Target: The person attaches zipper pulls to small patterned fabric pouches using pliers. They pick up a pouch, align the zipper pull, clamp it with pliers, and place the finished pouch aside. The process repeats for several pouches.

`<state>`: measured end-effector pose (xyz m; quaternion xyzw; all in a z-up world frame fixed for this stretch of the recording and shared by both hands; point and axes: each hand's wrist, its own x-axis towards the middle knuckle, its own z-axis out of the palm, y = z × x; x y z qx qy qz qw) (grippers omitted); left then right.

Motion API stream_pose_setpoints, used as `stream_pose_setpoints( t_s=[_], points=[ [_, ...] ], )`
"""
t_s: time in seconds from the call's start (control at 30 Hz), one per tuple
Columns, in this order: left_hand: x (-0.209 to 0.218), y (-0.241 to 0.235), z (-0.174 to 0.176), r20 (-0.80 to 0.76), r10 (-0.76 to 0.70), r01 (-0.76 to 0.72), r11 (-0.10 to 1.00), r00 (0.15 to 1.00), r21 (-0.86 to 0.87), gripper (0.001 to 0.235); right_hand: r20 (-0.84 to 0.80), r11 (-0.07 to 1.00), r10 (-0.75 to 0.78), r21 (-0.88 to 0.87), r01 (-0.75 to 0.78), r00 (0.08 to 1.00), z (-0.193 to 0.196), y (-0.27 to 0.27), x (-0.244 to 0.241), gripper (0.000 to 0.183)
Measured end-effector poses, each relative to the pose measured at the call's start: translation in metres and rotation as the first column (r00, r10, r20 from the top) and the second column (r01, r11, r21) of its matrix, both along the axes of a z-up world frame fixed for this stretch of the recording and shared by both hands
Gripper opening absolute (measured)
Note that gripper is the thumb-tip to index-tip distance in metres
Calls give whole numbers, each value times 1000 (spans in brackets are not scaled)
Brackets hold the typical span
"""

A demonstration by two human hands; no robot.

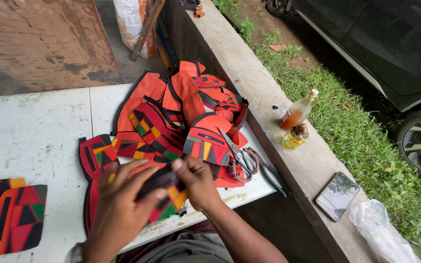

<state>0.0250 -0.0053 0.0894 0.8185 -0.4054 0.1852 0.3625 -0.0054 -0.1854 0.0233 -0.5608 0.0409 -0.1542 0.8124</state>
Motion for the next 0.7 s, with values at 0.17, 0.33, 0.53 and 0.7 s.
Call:
stream_pose_setpoints(
  t_s=[0.17, 0.33, 0.53, 0.7],
  points=[
    [-8, -34, -6, 78, -88, 105, 963, 993, -248, 95, 41, 975, 24, 219, -32, 999, -20, -4, -8, 26],
    [-5, -47, -15, -107, -353, 289, 878, 929, -381, 56, 0, 927, 55, 373, -51, 999, -1, -31, -29, 9],
    [3, -59, -26, -87, -441, 353, 808, 893, -471, 27, -20, 927, 112, 362, -97, 993, 7, -53, -35, 13],
    [-4, -65, -22, -209, -393, 222, 802, 896, -555, 25, 117, 917, 130, 364, -164, 985, -2, -60, -30, 14]
  ],
)
